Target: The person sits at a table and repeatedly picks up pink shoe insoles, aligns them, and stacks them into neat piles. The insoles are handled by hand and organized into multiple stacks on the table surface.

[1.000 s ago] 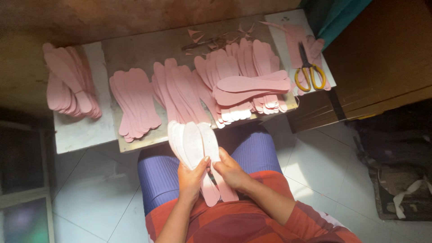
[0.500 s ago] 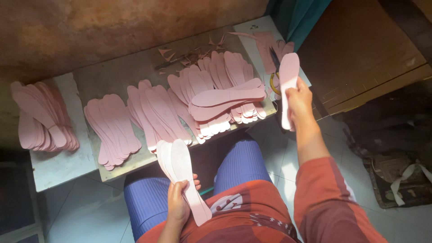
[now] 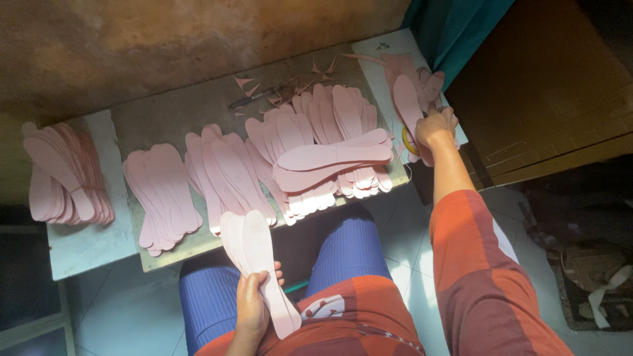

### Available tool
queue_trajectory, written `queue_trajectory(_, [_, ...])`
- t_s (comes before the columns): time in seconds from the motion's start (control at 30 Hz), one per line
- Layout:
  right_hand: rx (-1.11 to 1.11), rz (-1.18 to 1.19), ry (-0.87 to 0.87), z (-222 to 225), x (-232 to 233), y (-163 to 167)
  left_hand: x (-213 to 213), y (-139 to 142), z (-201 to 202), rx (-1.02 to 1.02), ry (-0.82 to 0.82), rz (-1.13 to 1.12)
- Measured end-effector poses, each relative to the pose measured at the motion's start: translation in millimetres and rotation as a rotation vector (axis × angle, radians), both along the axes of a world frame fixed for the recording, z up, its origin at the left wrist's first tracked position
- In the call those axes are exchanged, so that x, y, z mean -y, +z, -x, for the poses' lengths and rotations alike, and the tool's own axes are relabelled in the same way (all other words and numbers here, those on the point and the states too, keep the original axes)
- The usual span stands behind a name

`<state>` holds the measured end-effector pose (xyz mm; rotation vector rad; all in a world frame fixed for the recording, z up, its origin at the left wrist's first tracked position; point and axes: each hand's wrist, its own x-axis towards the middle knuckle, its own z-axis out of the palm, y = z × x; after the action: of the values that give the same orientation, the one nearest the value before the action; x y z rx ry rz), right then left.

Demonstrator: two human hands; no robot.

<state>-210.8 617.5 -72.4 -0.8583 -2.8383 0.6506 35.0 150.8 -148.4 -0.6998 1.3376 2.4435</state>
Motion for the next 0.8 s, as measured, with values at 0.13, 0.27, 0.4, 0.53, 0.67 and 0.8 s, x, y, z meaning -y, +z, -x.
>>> queue_trajectory(0.13, [0.079, -0.081, -0.057, -1, 12, -11, -4, 14, 10, 0.008, -0.020, -0.004])
queue_trajectory(0.27, [-0.348, -0.249, 0.175, -31, 59, 18, 1, 33, 5, -0.031, -0.060, 0.014])
queue_trajectory(0.4, [-0.378, 0.355, 0.416, -129, 182, 39, 14, 43, 2, -0.106, -0.041, 0.032])
queue_trajectory(0.53, [0.037, 0.987, 0.626, -220, 309, 33, 29, 40, -2, -0.143, -0.038, 0.017])
queue_trajectory(0.67, [0.138, 1.401, 0.383, -250, 366, 13, 50, 34, -16, -0.185, -0.001, -0.196])
queue_trajectory(0.8, [-0.047, 1.414, 0.308, -262, 374, -3, 77, 34, -26, -0.131, -0.024, -0.317])
